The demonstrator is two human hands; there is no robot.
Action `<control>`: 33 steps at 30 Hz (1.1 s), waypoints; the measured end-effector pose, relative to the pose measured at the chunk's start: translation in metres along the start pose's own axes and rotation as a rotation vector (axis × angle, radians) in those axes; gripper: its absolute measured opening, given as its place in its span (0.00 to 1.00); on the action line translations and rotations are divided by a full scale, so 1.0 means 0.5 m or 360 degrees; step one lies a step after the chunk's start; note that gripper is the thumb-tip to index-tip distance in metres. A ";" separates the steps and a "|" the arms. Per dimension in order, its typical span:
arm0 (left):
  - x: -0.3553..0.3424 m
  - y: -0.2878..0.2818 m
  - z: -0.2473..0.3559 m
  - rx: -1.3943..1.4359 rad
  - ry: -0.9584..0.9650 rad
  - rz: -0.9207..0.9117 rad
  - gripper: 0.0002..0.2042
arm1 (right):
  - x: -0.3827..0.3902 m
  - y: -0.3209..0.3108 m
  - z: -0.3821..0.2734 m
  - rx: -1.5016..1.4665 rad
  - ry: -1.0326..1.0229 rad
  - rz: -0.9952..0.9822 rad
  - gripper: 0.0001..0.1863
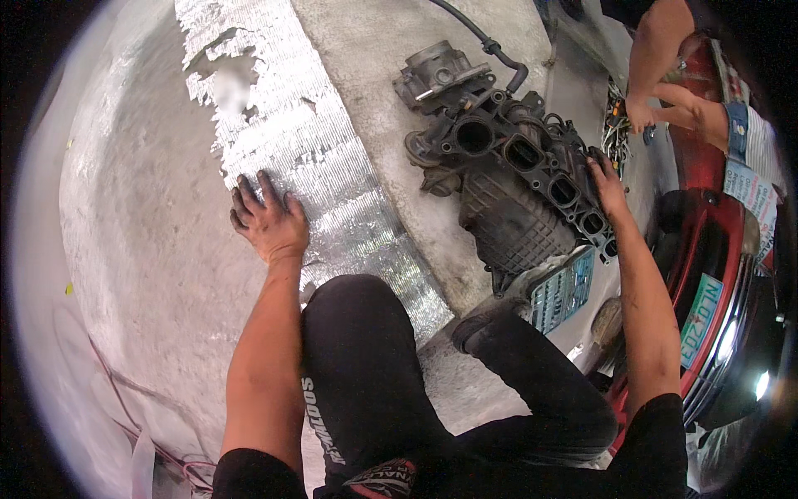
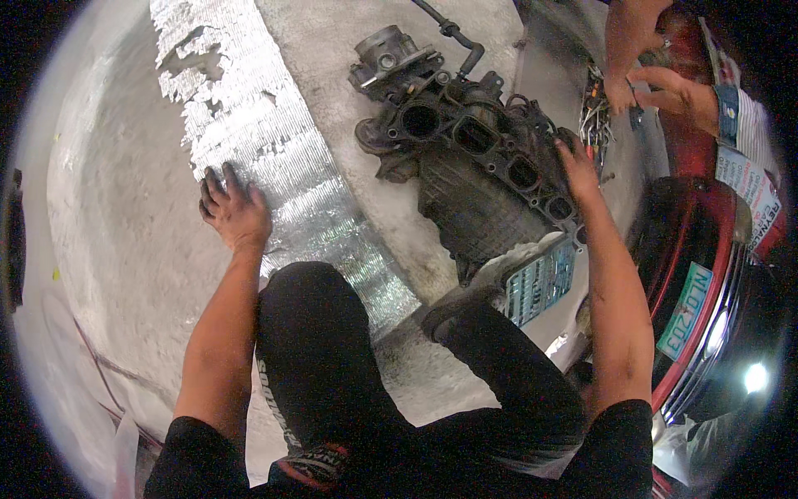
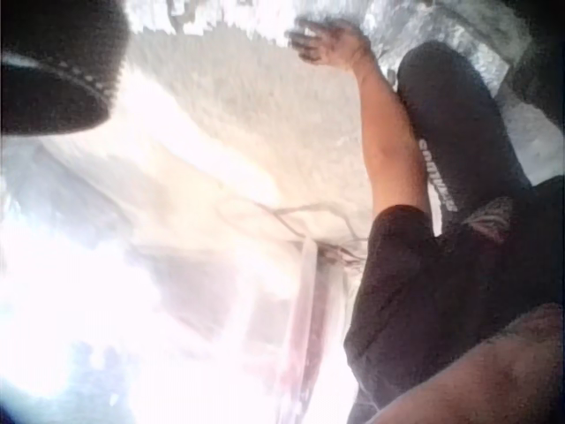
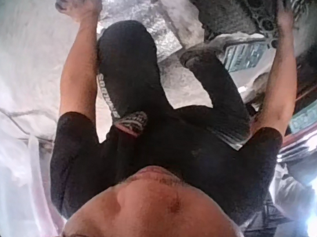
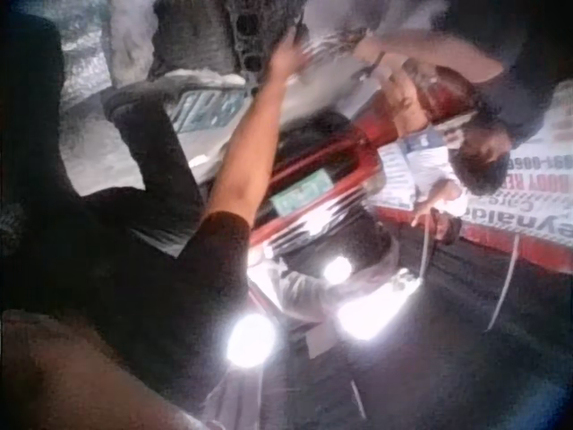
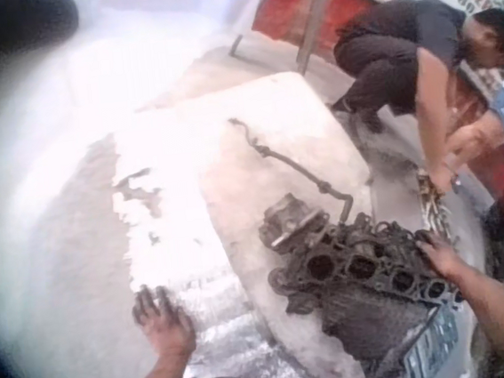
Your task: The person turns an intake manifold on the ground and touches its ports and openings by hand.
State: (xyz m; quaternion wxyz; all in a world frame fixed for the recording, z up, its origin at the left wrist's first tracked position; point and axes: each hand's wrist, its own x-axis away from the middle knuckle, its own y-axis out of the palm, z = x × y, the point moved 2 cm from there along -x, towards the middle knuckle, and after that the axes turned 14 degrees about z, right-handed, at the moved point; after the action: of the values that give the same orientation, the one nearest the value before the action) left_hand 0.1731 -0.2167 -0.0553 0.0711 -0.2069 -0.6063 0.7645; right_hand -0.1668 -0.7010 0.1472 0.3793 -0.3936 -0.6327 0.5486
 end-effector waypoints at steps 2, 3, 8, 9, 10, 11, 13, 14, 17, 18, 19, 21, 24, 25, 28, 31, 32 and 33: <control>0.000 -0.003 -0.002 0.0002 0.0008 -0.0001 0.32 | 0.008 -0.009 -0.025 -0.0048 -0.0041 -0.0065 0.37; -0.001 -0.004 -0.001 0.0002 0.0006 -0.0006 0.32 | 0.005 -0.007 -0.013 -0.0051 -0.0033 -0.0054 0.37; -0.004 -0.008 0.001 0.0018 0.0016 -0.0034 0.32 | -0.003 0.005 0.007 -0.0083 -0.0054 0.0040 0.36; -0.003 -0.008 0.001 0.0025 0.0023 -0.0021 0.32 | -0.002 0.003 0.006 -0.0088 -0.0050 0.0054 0.36; -0.002 -0.007 0.002 0.0028 0.0015 -0.0039 0.32 | 0.001 0.002 0.006 -0.0006 -0.0008 0.0041 0.36; -0.002 -0.008 0.000 0.0027 0.0006 -0.0054 0.32 | 0.002 0.002 0.006 0.0072 0.0031 0.0025 0.37; -0.003 -0.009 -0.001 0.0033 0.0028 -0.0012 0.32 | 0.016 -0.001 0.002 0.0094 -0.0115 0.0098 0.38; -0.002 -0.011 -0.006 0.0033 0.0031 -0.0006 0.32 | 0.035 -0.005 -0.020 0.0014 -0.0103 0.0120 0.37; -0.004 -0.014 0.003 0.0060 0.0043 0.0017 0.32 | 0.070 -0.029 -0.061 0.0026 -0.0023 0.0177 0.36; -0.003 -0.014 0.003 0.0055 0.0049 0.0017 0.32 | 0.085 -0.035 -0.079 0.0049 0.0002 0.0203 0.35; -0.002 -0.013 0.003 0.0051 0.0056 0.0016 0.32 | 0.098 -0.043 -0.095 0.0072 0.0029 0.0229 0.35; -0.004 -0.015 0.003 0.0050 0.0056 0.0029 0.32 | 0.113 -0.051 -0.111 0.0069 0.0060 0.0203 0.34; -0.006 -0.014 0.007 0.0054 0.0051 0.0038 0.32 | 0.130 -0.056 -0.109 0.0122 -0.0074 0.0317 0.34; -0.008 -0.014 0.009 0.0055 0.0047 0.0042 0.32 | 0.138 -0.061 -0.113 0.0124 -0.0060 0.0338 0.34; -0.002 -0.013 0.002 0.0019 0.0043 -0.0023 0.32 | 0.174 -0.067 -0.167 0.0189 0.0042 0.0317 0.34; -0.004 -0.018 0.001 0.0009 0.0020 -0.0015 0.31 | 0.190 -0.064 -0.174 0.0250 0.0098 0.0312 0.35; -0.005 -0.020 0.006 0.0013 0.0018 -0.0017 0.31 | 0.192 -0.069 -0.173 0.0290 0.0114 0.0332 0.35; -0.007 -0.021 0.007 0.0011 0.0013 -0.0020 0.31 | 0.193 -0.073 -0.173 0.0330 0.0127 0.0350 0.35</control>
State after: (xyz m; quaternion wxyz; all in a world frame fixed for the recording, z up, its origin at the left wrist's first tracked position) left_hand 0.1734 -0.2185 -0.0439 0.0792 -0.2059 -0.6047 0.7653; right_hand -0.1300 -0.5817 0.1974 0.3804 -0.4407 -0.5101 0.6331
